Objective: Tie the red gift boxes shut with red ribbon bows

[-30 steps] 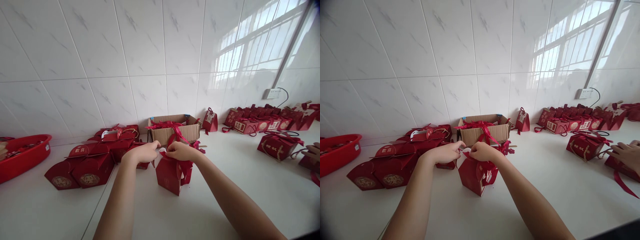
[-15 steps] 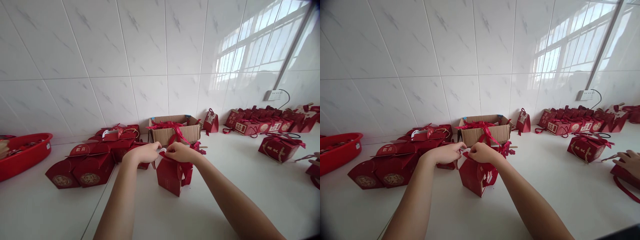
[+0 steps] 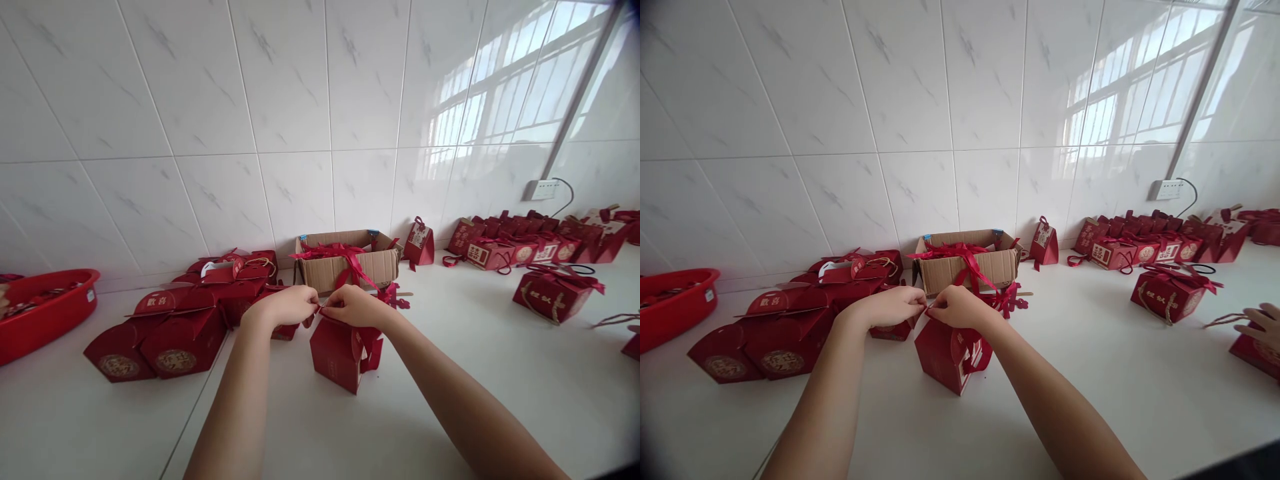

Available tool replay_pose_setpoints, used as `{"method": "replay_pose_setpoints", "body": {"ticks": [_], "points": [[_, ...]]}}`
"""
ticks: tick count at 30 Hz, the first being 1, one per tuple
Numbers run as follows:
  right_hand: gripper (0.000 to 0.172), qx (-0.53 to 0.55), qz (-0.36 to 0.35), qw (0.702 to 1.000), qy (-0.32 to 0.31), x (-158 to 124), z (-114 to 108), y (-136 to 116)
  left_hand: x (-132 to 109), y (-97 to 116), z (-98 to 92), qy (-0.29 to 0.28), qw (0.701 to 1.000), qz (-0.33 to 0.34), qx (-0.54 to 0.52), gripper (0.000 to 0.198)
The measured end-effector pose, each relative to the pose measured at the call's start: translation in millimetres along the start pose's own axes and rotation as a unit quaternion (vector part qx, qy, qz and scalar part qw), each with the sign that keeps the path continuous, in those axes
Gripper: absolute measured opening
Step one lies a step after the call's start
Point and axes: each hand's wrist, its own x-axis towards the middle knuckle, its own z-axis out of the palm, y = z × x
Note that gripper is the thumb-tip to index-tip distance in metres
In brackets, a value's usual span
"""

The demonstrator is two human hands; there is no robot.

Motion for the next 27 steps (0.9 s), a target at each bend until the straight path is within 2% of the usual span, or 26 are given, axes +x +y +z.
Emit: {"method": "replay_pose_setpoints", "body": {"ticks": [3,5,10,13,16,19,21,24,27], "points": [[0.021,-0.003,0.006,1.000,0.001,-3,-5,-2,0,1,-1.1,-0.050,0.999,0.021,-0.001,0.013],[0.022,-0.006,0.012,1.000,0.001,-7,-10,-4,-1,2,-3.1,-0.031,0.999,0.037,-0.003,0.013],[0.011,-0.028,0.028,0.999,0.033,-20,-29,-6,-6,5,-12.7,0.078,0.993,0.079,-0.032,0.018],[0.005,-0.073,0.047,0.995,0.042,-32,-43,-6,-6,3,-18.8,0.176,0.978,0.093,-0.069,0.018],[0.007,-0.135,0.080,0.988,-0.003,-43,-54,-4,-3,1,-22.1,0.269,0.951,0.089,-0.122,0.018],[0.008,-0.164,0.104,0.980,-0.037,-49,-59,-2,-2,1,-22.8,0.329,0.921,0.092,-0.190,0.017],[0.011,-0.159,0.113,0.976,-0.093,-48,-58,-1,-2,2,-22.8,0.354,0.902,0.105,-0.226,0.014],[0.027,-0.143,0.107,0.967,-0.182,-43,-54,-2,-4,5,-23.4,0.374,0.885,0.117,-0.253,0.012],[0.043,-0.156,0.099,0.966,-0.181,-37,-47,-5,-5,5,-24.6,0.377,0.882,0.112,-0.259,0.011]]}}
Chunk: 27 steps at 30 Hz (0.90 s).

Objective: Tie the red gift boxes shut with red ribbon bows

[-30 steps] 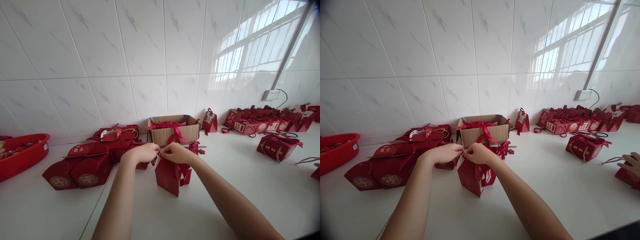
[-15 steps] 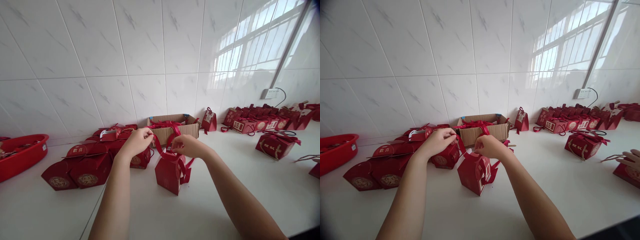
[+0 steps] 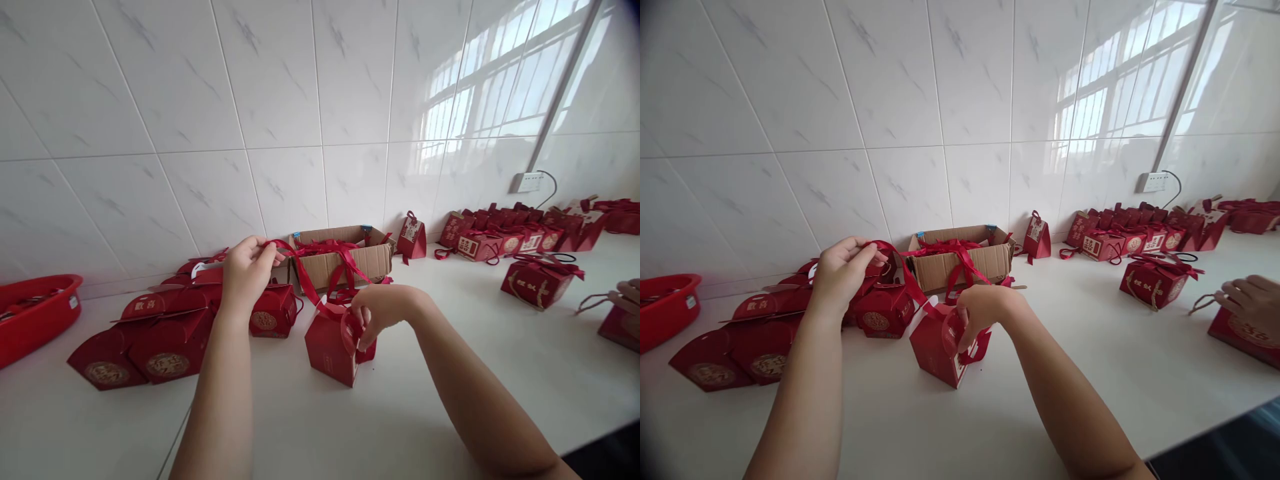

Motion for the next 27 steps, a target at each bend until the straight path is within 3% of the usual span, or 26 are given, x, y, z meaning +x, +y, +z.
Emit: {"method": "replay_pose_setpoints", "body": {"ticks": [8,13,16,21,24,27], "points": [[0.052,-0.013,0.029,0.999,0.032,10,2,-1,0,5,-0.8,0.021,0.995,-0.001,-0.093,0.007],[0.052,-0.030,0.058,0.998,0.010,17,1,5,-3,12,-3.1,-0.047,0.976,-0.012,-0.212,0.006],[0.041,-0.023,0.063,0.998,-0.011,22,3,6,-3,13,-3.0,-0.056,0.970,-0.026,-0.237,0.005],[0.020,0.008,0.033,0.999,0.012,24,4,10,0,13,-2.1,-0.005,0.967,-0.050,-0.249,0.004],[0.021,0.031,0.011,0.997,0.063,18,0,17,2,13,-5.5,0.039,0.960,-0.054,-0.273,0.003],[0.019,0.069,-0.004,0.991,0.115,7,-8,21,3,13,-11.9,0.046,0.946,-0.060,-0.315,0.005]]}}
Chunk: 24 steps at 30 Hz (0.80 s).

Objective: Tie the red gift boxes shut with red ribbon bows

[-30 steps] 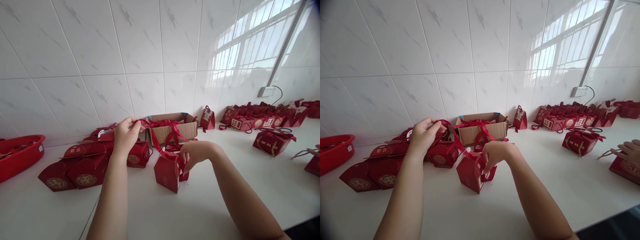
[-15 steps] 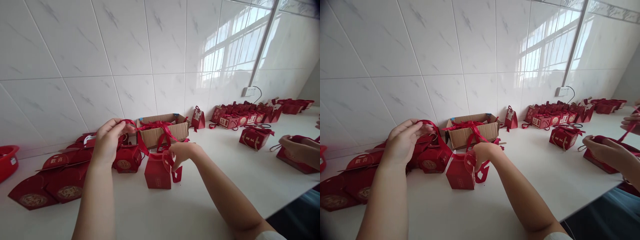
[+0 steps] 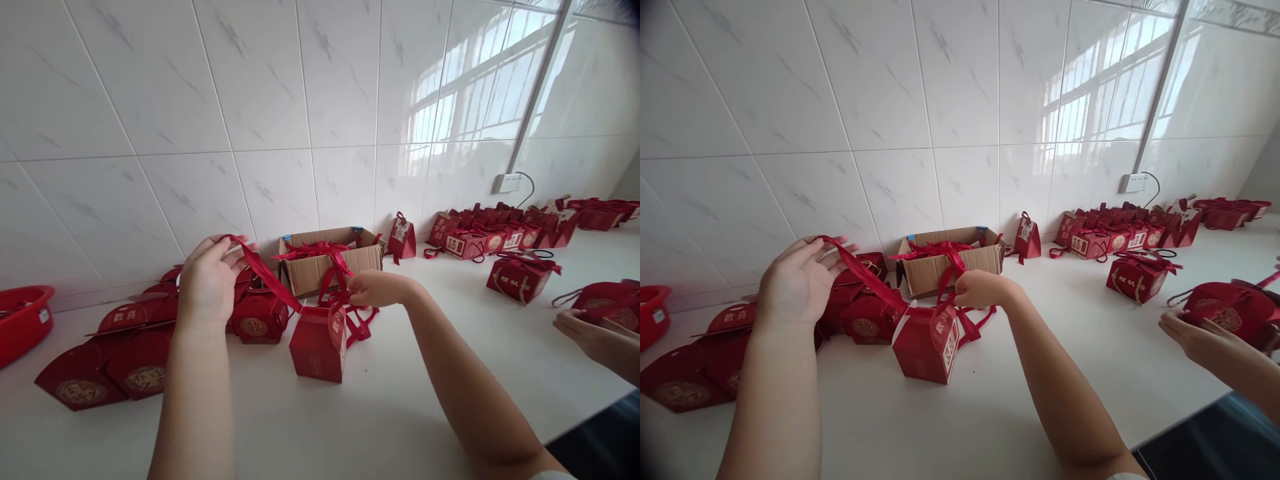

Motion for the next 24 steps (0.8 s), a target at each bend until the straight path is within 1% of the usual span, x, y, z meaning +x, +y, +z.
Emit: {"method": "replay_pose_setpoints", "body": {"ticks": [3,4,7,9,11,14,16,18,19,21,22,24], "points": [[0.006,0.059,-0.022,0.998,0.024,-9,-8,-1,0,4,-3.9,-0.015,0.998,-0.027,-0.048,0.005],[0.005,0.087,-0.027,0.995,0.031,-11,-9,-1,0,6,-4.6,-0.016,0.998,-0.031,-0.060,0.005],[0.017,0.162,-0.028,0.985,0.059,-15,-10,-2,-1,9,-4.9,-0.011,0.997,-0.031,-0.075,0.005],[0.018,0.211,-0.042,0.974,0.073,-17,-10,-2,-2,12,-4.6,-0.011,0.996,-0.032,-0.079,0.005],[0.017,0.280,-0.079,0.954,0.074,-18,-12,-3,-4,14,-4.4,-0.016,0.996,-0.029,-0.080,0.005],[0.020,0.385,-0.139,0.911,0.055,-21,-15,-3,-6,18,-4.0,-0.022,0.996,-0.007,-0.083,0.003],[0.019,0.436,-0.163,0.884,0.035,-21,-17,-1,-9,19,-3.5,-0.021,0.997,0.007,-0.077,0.001],[0.021,0.468,-0.176,0.866,0.012,-20,-17,2,-11,21,-3.0,-0.020,0.998,0.014,-0.064,0.003],[0.025,0.474,-0.180,0.862,0.002,-19,-17,4,-12,21,-2.9,-0.021,0.998,0.016,-0.059,0.004],[0.030,0.466,-0.187,0.864,-0.004,-16,-16,7,-13,22,-3.4,-0.033,0.998,0.012,-0.047,0.005],[0.031,0.456,-0.189,0.869,0.003,-14,-15,9,-13,23,-4.1,-0.044,0.998,0.004,-0.035,0.004],[0.029,0.430,-0.184,0.883,0.036,-11,-13,10,-13,24,-5.8,-0.068,0.997,-0.020,-0.003,0.005]]}}
